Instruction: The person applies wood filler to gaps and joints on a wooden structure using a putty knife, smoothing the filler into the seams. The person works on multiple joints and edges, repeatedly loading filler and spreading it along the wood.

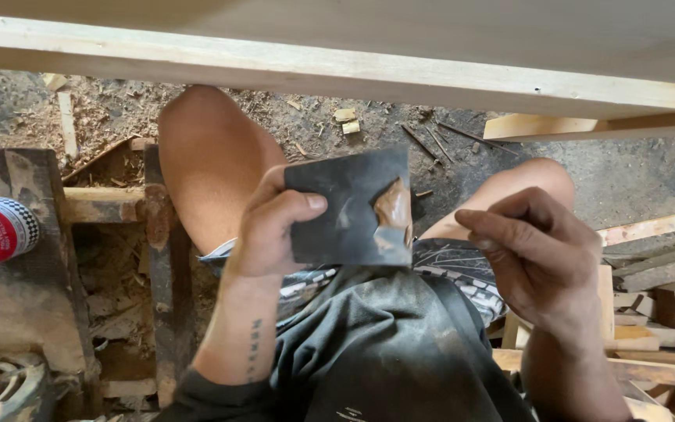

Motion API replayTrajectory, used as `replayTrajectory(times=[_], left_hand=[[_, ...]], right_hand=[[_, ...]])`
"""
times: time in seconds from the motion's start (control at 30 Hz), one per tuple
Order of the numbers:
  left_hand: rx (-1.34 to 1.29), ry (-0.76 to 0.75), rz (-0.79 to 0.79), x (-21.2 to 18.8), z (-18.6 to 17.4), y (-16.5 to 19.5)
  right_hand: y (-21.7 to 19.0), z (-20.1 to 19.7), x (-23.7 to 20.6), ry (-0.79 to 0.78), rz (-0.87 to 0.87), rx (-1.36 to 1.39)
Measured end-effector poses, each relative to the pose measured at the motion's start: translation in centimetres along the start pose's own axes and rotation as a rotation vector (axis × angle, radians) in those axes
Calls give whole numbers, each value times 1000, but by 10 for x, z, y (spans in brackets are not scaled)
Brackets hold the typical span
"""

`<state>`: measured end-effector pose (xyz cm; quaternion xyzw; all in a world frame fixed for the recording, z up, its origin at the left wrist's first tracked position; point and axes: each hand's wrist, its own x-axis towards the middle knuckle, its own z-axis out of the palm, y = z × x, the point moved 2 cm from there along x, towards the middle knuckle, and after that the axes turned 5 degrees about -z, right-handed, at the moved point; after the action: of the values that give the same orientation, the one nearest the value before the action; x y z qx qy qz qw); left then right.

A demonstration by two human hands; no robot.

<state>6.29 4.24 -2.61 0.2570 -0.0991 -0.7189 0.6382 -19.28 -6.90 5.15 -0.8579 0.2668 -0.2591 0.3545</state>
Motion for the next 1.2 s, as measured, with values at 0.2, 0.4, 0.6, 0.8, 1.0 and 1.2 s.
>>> replayTrajectory(times=[0.2,0.4,0.6,0.8,1.0,1.2], left_hand=[[58,134,-106,1,11,19],[54,207,-135,4,18,22],[57,145,-136,6,18,24],[37,122,-133,7,17,24],[58,243,-128,9,18,24],[84,298,-137,8,22,27]], right_hand=[[-30,-7,16,-79,-135,-136],[-42,-3,22,-36,-126,-234],[-41,-4,24,-42,-124,-203],[-37,-3,21,-68,-122,-199],[-37,-3,21,-64,-120,-211],[-43,-4,26,-34,-120,-262]])
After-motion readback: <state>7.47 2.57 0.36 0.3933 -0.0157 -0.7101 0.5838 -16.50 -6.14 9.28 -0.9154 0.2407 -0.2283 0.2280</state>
